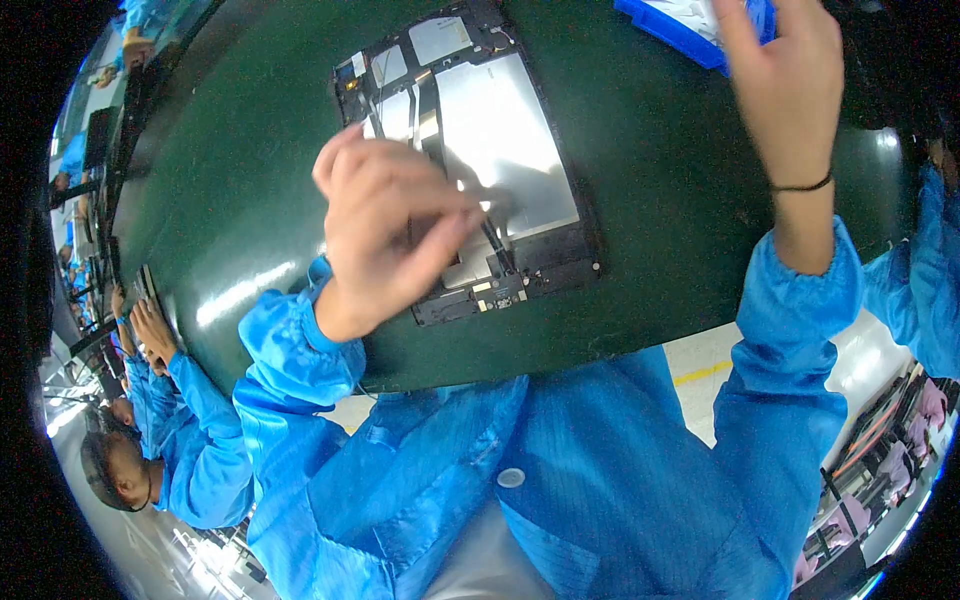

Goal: The person assembles tablet devices along a conveyor line by picking up tablet frames, attaching and pressing down ribbon cables and adhesive strips by hand, and sliding the assembled tablets down the conveyor belt.

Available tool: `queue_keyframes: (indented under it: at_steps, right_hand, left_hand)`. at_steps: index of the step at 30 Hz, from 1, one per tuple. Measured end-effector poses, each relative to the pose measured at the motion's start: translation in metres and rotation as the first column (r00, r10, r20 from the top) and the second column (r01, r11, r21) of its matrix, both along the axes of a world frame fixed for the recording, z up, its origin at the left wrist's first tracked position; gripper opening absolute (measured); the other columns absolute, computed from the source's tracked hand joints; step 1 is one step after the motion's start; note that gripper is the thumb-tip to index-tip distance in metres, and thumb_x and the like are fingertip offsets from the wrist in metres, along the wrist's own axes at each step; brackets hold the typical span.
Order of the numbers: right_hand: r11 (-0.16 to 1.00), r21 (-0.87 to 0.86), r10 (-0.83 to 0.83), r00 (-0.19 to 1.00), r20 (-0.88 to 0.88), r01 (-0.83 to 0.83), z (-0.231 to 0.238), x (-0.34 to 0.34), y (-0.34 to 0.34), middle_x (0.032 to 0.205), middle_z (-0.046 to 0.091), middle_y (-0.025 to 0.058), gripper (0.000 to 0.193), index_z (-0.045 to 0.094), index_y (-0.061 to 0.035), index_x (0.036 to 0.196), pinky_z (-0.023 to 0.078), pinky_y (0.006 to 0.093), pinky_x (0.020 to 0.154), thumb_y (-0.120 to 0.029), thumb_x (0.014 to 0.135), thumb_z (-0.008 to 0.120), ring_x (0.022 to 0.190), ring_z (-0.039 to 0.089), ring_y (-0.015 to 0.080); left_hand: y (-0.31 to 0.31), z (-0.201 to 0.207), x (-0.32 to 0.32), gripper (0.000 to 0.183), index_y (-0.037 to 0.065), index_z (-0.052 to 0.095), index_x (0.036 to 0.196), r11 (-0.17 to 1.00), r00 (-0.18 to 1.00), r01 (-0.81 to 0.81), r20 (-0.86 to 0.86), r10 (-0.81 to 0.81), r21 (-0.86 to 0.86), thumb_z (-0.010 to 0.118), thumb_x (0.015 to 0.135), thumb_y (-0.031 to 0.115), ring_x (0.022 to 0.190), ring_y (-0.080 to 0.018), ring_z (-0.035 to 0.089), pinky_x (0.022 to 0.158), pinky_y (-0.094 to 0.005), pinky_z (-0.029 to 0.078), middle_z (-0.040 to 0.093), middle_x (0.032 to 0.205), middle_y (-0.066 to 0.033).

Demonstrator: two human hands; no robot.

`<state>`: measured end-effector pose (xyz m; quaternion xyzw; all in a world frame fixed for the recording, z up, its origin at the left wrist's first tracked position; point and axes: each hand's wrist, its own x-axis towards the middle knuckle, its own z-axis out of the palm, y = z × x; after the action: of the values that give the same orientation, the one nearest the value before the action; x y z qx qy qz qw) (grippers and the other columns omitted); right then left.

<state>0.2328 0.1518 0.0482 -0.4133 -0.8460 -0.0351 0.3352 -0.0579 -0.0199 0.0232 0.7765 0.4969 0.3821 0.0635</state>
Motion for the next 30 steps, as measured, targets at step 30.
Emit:
queue_keyframes:
  at_steps: [30]
  right_hand:
    - [0.774, -0.277, 0.591, 0.807, -0.007, -0.569, -0.033, -0.083, -0.134, 0.096, 0.065, -0.0017, 0.018, 0.07, -0.014, 0.087, 0.045, 0.0396, 0.084, -0.014, 0.069, 0.075, 0.094, 0.059, 0.0215]
  left_hand:
    - [0.006, -0.024, -0.015, 0.017, 0.012, 0.068, 0.077, 0.986, 0.996, -0.083, 0.023, 0.087, -0.142, 0.08, 0.072, 0.022, 0.083, -0.0196, 0.056, 0.1, -0.0412, 0.031, 0.06, 0.077, 0.0001]
